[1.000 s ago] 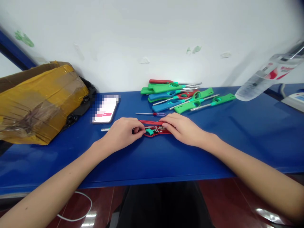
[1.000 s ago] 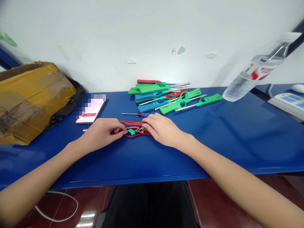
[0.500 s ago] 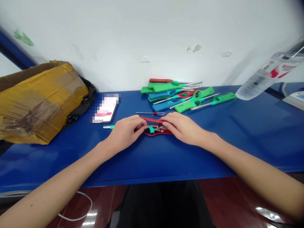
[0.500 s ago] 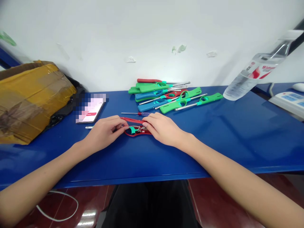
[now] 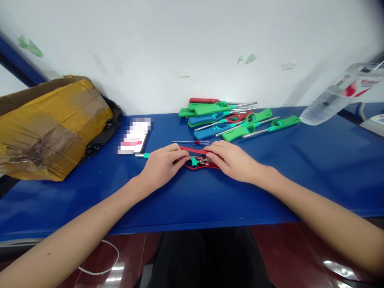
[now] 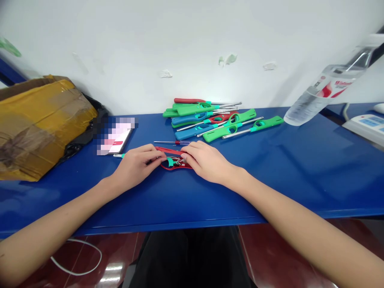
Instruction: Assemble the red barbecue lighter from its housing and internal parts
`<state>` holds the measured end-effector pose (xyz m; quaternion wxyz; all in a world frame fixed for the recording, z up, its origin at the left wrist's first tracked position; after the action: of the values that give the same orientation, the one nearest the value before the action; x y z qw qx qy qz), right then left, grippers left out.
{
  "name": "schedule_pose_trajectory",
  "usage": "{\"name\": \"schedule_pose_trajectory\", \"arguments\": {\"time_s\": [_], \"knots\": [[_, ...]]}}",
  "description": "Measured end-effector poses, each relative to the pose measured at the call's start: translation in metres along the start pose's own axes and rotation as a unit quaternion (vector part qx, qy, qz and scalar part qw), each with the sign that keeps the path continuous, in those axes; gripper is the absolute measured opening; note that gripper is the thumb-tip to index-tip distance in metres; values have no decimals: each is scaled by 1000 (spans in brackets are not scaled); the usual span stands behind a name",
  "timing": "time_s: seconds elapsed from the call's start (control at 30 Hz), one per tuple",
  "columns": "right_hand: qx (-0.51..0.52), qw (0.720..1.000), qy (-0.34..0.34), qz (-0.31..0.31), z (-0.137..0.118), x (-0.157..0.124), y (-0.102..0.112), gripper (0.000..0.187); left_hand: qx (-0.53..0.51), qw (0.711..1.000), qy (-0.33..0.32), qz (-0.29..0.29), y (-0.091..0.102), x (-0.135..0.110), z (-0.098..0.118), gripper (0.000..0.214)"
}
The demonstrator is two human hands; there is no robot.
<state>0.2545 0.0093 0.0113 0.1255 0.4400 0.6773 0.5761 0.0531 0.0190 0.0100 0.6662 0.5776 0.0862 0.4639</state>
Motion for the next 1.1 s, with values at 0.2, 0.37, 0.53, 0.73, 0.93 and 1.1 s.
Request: {"name": "schedule_pose_trajectory", "arguments": {"time_s": [0.2, 0.37, 0.53, 0.73, 0.93, 1.1], "knots": [[10, 1000, -3, -7, 0, 0, 1, 34, 3, 999, -4, 46, 3, -1, 1, 14], [27, 1000, -11, -9, 1, 0, 2, 31, 8, 998, 22, 67, 9, 0, -2, 14], [26, 999, -26, -16, 3, -1, 2, 32, 7, 998, -29, 48, 15, 6, -7, 21], [24, 999, -21, 13, 4, 0, 4, 31, -65, 997, -19, -42, 15, 12, -18, 30], [10, 997, -21, 74, 4, 6, 9, 27, -101, 994, -33, 1, 24, 18, -25, 20], [5, 996, -19, 91, 8, 10, 7, 27, -114, 992, -39, -31, 19, 19, -28, 23]]}}
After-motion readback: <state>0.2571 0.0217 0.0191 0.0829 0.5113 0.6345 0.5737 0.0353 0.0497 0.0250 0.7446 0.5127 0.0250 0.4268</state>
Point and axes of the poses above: each hand's wrist, its own x-axis towards the middle knuckle, its own y-axis out of the back of the hand, z = x × y, the point moved 4 cm from there along x, towards the middle knuckle, and after that the axes turned 1 degree about y, right-handed, at the moved point
